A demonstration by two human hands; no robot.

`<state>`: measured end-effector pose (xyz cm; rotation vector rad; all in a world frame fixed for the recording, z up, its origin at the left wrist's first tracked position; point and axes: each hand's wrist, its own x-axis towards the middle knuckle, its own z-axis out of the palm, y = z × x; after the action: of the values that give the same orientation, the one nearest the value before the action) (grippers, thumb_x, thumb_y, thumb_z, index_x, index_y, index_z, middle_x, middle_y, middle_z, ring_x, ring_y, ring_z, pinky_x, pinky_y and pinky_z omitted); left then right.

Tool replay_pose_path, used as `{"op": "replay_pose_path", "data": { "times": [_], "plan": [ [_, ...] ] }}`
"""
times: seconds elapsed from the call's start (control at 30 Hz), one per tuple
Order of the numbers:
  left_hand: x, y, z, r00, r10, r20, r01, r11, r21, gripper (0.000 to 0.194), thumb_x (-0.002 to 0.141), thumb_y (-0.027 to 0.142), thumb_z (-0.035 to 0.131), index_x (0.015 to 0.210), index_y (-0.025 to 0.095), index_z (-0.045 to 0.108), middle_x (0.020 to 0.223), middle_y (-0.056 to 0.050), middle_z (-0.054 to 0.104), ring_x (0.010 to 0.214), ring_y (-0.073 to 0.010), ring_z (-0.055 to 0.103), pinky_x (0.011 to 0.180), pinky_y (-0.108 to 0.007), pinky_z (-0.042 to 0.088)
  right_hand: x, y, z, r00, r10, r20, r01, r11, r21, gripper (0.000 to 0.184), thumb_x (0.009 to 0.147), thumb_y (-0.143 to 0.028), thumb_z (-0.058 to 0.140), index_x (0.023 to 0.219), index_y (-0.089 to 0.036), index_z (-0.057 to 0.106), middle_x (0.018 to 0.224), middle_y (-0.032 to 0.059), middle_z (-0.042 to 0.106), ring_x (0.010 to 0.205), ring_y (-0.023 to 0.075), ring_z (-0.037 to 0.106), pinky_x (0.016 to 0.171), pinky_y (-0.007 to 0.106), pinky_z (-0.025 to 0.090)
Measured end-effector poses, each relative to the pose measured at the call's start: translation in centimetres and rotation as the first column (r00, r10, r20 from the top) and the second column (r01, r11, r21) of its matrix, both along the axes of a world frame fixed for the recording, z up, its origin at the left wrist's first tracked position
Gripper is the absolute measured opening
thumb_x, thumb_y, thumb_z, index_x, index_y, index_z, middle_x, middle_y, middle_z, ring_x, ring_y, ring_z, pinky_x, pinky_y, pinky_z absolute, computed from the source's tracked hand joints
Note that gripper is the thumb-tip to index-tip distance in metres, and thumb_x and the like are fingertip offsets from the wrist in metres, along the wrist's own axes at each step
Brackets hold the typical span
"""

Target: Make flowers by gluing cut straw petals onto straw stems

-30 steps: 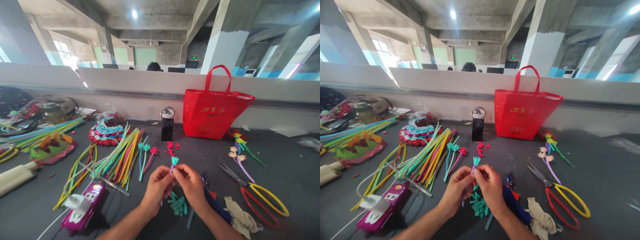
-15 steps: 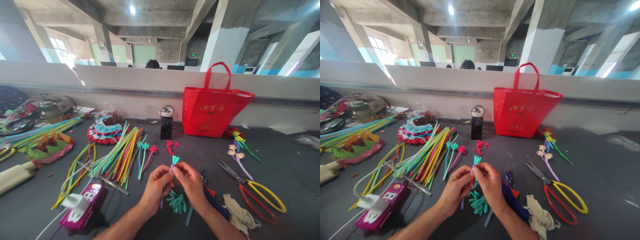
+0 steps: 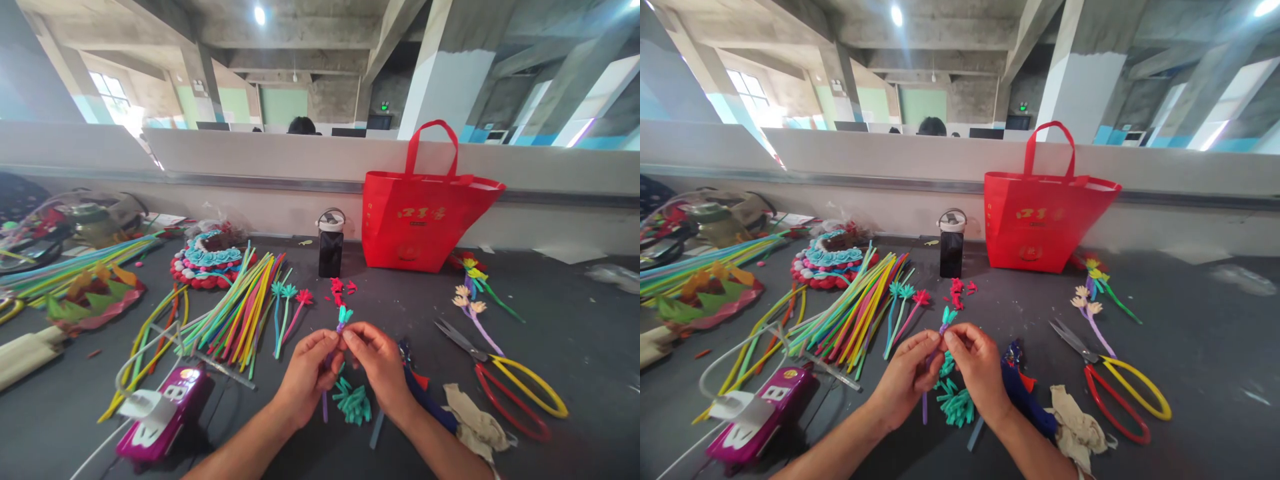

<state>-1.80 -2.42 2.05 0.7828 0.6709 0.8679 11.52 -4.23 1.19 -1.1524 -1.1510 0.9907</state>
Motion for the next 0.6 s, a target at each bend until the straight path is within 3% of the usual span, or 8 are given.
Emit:
{"op": "replay_pose_path", "data": {
  "times": [0.6],
  "plan": [
    [0.38, -0.41, 0.09, 0.992, 0.055, -0.109, -0.047, 0.996, 0.074, 0.032, 0.077, 0.044, 0.07, 0.07, 0.016, 0.056, 0.048, 0.005, 0.048, 0.039, -0.003, 0.025, 0.04, -0.02, 0.011, -0.08, -0.06, 0.66, 0.999, -0.033, -0.034, 0.032, 0.998, -0.052, 0.028, 0.082, -0.047, 0.064, 0.08, -0.019, 0.067, 0.065, -0.0013, 0.063, 0.052, 0.0113, 0.052, 0.046, 0.021, 0.042]
  ]
}}
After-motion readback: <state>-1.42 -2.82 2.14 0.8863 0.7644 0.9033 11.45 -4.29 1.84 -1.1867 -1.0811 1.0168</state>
